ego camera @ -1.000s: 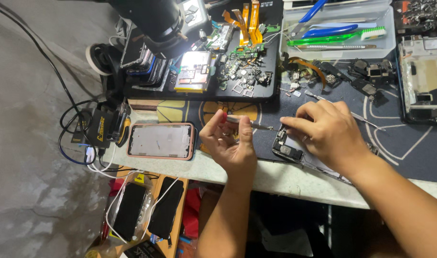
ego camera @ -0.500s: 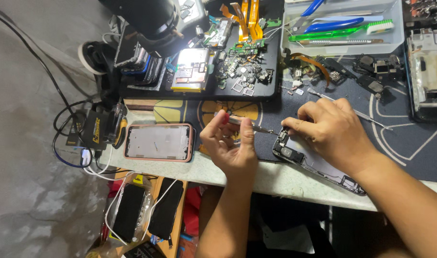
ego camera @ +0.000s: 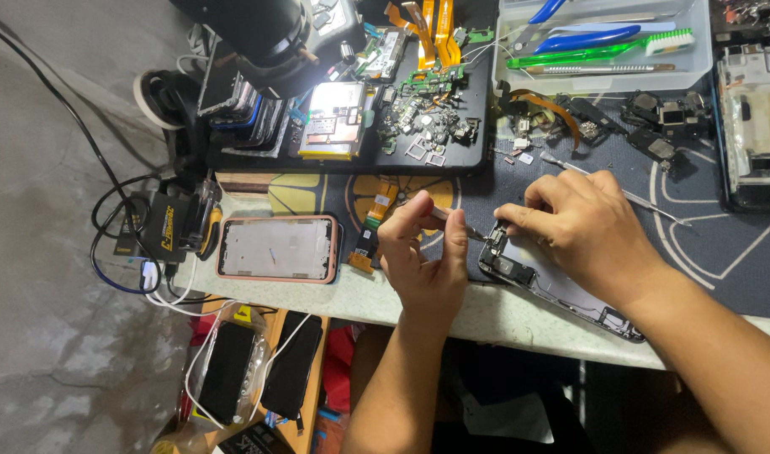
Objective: The person uses a screwdriver and tweezers to remove screws and small components from a disassembled smartphone chassis. They carefully manipulate internal parts and place removed items on the workbench.
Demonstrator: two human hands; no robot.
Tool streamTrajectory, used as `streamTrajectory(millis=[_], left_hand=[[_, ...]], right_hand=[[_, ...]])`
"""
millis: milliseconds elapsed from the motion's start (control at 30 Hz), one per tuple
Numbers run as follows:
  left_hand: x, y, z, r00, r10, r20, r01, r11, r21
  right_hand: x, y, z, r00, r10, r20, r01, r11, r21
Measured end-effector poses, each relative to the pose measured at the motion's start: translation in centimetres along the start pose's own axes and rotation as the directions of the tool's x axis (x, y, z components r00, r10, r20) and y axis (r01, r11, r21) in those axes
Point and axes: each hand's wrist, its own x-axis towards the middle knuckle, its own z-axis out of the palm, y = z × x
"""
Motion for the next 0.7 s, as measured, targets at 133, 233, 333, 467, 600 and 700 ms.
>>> streamTrajectory(millis=[133,233,333,467,600,700], left_hand=[[0.0,0.1,-0.1,1.000,0.009,0.021,-0.010,1.000,0.029],[-0.1,-0.1,-0.1,0.999,-0.018,0.027,0.019,1.000,-0.001],[-0.3,-0.4,-0.1,0.995,-0.098,0.007,0.098,0.994,-0.050],[-0.7,-0.6,0.0,0.994,-0.090,-0.069,0.090,0.996,-0.014],[-0.9,-0.9,0.0,0.999,-0.032,-0.043,0.031,0.999,-0.024],[-0.8,-0.9,0.1,0.997,0.071,0.002,-0.071,0.997,0.001]], right_hand=[[0.1,-0.3,-0.3,1.000,0.001,-0.010,0.000,1.000,0.017],[0.1,-0.4,-0.6,1.000,0.023,0.012,-0.023,0.999,0.044],[0.0,-0.3,-1.2,0.996,0.083,0.034,-0.086,0.991,0.104],[-1.5,-0.3,-3.4,0.968,0.200,0.149,-0.212,0.975,0.069],[-5.0,-0.9,-5.6,0.915,0.193,0.355,-0.142,0.976,-0.165],[-7.1,-1.3,-5.4,0.864,0.235,0.446,-0.140,0.962,-0.236]])
